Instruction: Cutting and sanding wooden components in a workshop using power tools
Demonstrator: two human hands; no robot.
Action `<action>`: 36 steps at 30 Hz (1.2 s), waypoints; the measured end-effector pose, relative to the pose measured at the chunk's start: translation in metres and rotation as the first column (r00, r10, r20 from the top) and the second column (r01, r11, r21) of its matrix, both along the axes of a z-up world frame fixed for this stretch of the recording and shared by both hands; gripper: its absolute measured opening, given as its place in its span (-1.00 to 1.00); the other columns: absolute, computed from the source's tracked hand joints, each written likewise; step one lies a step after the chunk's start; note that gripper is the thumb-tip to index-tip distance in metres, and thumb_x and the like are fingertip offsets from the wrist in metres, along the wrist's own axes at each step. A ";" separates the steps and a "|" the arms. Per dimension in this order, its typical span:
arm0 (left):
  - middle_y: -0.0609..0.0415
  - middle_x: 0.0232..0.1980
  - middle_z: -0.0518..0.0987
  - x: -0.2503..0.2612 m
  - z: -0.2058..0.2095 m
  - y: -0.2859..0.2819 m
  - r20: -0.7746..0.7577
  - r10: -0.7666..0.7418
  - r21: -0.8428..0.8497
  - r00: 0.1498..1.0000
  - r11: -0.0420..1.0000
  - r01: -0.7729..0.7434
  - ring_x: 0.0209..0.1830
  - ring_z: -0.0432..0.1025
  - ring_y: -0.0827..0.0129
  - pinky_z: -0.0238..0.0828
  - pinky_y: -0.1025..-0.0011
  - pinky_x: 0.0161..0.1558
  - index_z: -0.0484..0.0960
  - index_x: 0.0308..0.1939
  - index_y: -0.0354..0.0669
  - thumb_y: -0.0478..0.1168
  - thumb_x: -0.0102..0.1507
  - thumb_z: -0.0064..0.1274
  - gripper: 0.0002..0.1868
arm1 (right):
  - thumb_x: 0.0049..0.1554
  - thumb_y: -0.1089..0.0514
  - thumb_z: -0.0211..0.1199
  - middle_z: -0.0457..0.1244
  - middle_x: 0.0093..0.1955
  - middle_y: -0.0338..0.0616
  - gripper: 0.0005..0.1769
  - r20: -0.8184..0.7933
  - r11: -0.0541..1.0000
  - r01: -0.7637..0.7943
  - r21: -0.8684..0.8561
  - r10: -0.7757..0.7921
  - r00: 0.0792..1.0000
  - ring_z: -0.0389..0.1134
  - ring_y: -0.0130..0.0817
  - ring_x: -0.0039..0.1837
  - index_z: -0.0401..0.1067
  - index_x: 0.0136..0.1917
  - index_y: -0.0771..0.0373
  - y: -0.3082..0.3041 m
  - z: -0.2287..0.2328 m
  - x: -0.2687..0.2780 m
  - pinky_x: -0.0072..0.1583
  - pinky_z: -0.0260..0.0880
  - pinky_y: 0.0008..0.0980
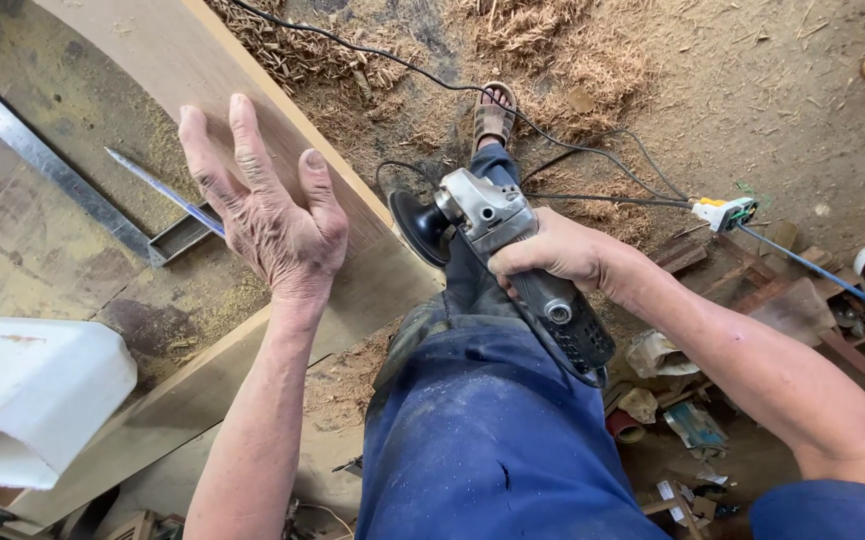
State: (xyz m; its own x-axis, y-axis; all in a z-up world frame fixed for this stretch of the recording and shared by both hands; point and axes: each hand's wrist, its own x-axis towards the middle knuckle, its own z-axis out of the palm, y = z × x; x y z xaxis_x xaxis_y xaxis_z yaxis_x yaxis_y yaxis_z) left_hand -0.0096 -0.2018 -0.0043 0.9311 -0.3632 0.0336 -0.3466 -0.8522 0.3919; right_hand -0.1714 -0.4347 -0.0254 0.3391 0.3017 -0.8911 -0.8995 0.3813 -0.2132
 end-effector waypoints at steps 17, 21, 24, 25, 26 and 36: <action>0.13 0.77 -0.28 -0.002 -0.036 0.021 0.094 -0.009 0.028 0.996 1.000 0.006 0.87 -0.21 0.19 0.12 -0.07 0.89 -0.04 0.73 0.36 0.13 0.66 -0.10 -0.36 | -0.20 0.43 0.26 0.32 -0.27 0.11 -0.47 -0.109 0.997 -0.041 0.065 0.048 0.993 0.33 -0.20 -0.33 0.38 0.11 0.39 -0.004 0.024 -0.010 -0.21 0.47 -0.20; 0.11 0.76 -0.23 -0.001 -0.033 0.019 0.058 0.004 0.023 0.998 1.000 -0.005 0.88 -0.19 0.18 0.02 -0.01 0.94 0.04 0.72 0.28 0.10 0.67 -0.01 -0.37 | -0.15 0.42 0.26 0.31 -0.29 0.09 -0.64 -0.044 0.995 0.021 0.097 -0.017 0.999 0.33 -0.22 -0.34 0.38 -0.02 0.41 -0.002 0.010 -0.014 -0.24 0.47 -0.23; -0.05 0.65 -0.15 0.000 -0.035 0.019 0.042 0.055 0.109 0.998 0.992 -0.059 0.76 -0.04 0.00 0.19 -0.04 0.77 0.32 0.59 0.06 0.16 0.61 -0.02 -0.45 | -0.21 0.39 0.27 0.28 -0.14 0.03 -0.34 0.005 0.994 -0.070 0.081 0.070 0.998 0.29 -0.27 -0.26 0.29 0.21 0.28 -0.003 0.011 -0.014 -0.23 0.45 -0.29; -0.03 0.66 -0.11 0.001 -0.037 0.020 0.015 0.093 0.202 0.996 0.975 -0.094 0.75 -0.06 -0.02 0.09 -0.05 0.77 0.25 0.62 0.07 0.24 0.60 -0.04 -0.37 | -0.15 0.35 0.28 0.32 -0.21 0.05 -0.56 0.041 0.995 -0.057 0.085 0.054 0.998 0.34 -0.24 -0.26 0.36 0.04 0.34 -0.003 0.001 -0.022 -0.20 0.49 -0.25; -0.01 0.67 -0.07 0.002 -0.040 0.020 -0.008 0.133 0.295 0.991 0.947 -0.124 0.75 -0.08 -0.05 -0.02 -0.06 0.77 0.17 0.65 0.07 0.32 0.60 -0.06 -0.29 | -0.10 0.30 0.29 0.36 -0.28 0.08 -0.77 0.077 0.995 -0.045 0.090 0.038 0.996 0.38 -0.20 -0.26 0.43 -0.13 0.40 -0.004 -0.009 -0.029 -0.16 0.54 -0.21; -0.24 -0.03 0.53 0.007 -0.042 0.021 0.293 -0.039 0.149 0.955 0.989 -0.006 0.07 0.28 -0.18 0.43 0.00 0.04 0.62 -0.17 -0.23 -0.12 0.19 0.15 -0.74 | -0.13 0.33 0.27 0.36 -0.35 0.11 -0.86 0.067 0.998 0.018 0.063 -0.022 0.998 0.37 -0.17 -0.36 0.43 -0.28 0.47 0.004 -0.018 -0.053 -0.24 0.52 -0.22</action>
